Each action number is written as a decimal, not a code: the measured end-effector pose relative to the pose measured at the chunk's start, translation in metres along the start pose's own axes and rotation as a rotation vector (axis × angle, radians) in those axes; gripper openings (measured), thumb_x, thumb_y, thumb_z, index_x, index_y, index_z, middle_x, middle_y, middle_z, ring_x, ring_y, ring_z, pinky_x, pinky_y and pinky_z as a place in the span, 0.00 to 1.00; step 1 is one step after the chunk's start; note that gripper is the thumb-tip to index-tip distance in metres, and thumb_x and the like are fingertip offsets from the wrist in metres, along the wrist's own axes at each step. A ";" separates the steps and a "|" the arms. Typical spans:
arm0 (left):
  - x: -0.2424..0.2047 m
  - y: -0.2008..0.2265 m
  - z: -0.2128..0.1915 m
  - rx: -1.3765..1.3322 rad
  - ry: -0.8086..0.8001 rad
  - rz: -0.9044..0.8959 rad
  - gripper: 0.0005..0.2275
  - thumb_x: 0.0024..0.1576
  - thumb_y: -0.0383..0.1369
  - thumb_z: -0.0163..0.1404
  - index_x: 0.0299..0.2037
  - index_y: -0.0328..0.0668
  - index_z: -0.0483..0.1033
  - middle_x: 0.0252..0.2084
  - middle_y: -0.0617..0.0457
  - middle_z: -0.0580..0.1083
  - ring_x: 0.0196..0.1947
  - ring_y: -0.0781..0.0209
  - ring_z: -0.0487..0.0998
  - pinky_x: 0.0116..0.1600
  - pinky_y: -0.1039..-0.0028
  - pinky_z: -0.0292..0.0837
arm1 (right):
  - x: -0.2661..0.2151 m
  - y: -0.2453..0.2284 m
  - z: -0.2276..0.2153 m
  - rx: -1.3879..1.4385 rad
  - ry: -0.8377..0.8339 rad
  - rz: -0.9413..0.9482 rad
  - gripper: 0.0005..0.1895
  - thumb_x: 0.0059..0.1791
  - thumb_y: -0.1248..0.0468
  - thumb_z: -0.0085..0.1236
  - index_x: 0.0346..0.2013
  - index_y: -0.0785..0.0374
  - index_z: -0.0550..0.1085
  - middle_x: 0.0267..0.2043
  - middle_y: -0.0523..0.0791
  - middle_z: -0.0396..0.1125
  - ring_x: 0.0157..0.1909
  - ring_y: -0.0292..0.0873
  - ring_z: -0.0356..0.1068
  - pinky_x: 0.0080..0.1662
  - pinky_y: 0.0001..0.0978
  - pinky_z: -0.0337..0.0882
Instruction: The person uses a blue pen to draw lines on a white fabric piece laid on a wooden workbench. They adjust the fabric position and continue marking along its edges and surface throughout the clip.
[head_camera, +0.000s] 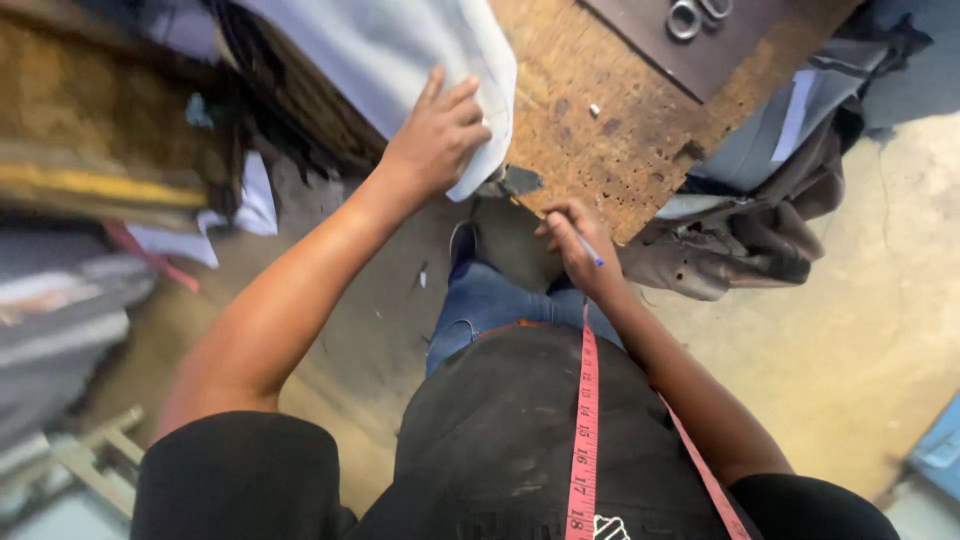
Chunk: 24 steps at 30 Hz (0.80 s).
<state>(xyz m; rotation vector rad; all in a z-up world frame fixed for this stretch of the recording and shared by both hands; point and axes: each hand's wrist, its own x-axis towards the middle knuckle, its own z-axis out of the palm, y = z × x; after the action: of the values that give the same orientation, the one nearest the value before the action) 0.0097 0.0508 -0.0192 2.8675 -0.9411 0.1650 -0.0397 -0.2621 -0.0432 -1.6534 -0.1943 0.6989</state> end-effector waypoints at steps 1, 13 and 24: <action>0.002 -0.002 -0.010 0.003 0.000 0.044 0.05 0.67 0.28 0.51 0.42 0.41 0.81 0.42 0.45 0.72 0.71 0.37 0.68 0.75 0.31 0.49 | -0.001 -0.003 0.006 0.014 0.041 -0.008 0.16 0.60 0.55 0.45 0.53 0.63 0.73 0.41 0.47 0.76 0.40 0.39 0.73 0.40 0.30 0.75; 0.014 -0.030 -0.042 -0.009 -0.030 0.337 0.09 0.64 0.36 0.56 0.51 0.56 0.84 0.56 0.50 0.78 0.63 0.50 0.75 0.67 0.58 0.64 | 0.029 0.025 0.157 0.046 0.160 0.182 0.29 0.55 0.42 0.60 0.57 0.61 0.66 0.53 0.71 0.71 0.58 0.79 0.69 0.57 0.72 0.69; 0.015 -0.025 -0.044 0.004 -0.060 0.343 0.10 0.65 0.32 0.56 0.55 0.52 0.83 0.59 0.46 0.77 0.65 0.44 0.76 0.73 0.54 0.63 | 0.027 -0.021 0.183 0.399 0.429 -0.086 0.14 0.54 0.51 0.66 0.44 0.56 0.76 0.39 0.52 0.76 0.46 0.47 0.76 0.49 0.47 0.74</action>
<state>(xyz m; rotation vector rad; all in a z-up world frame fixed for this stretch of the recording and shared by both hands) 0.0335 0.0686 0.0241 2.7034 -1.4393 0.1114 -0.1120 -0.0904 -0.0410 -1.3618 0.1729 0.2803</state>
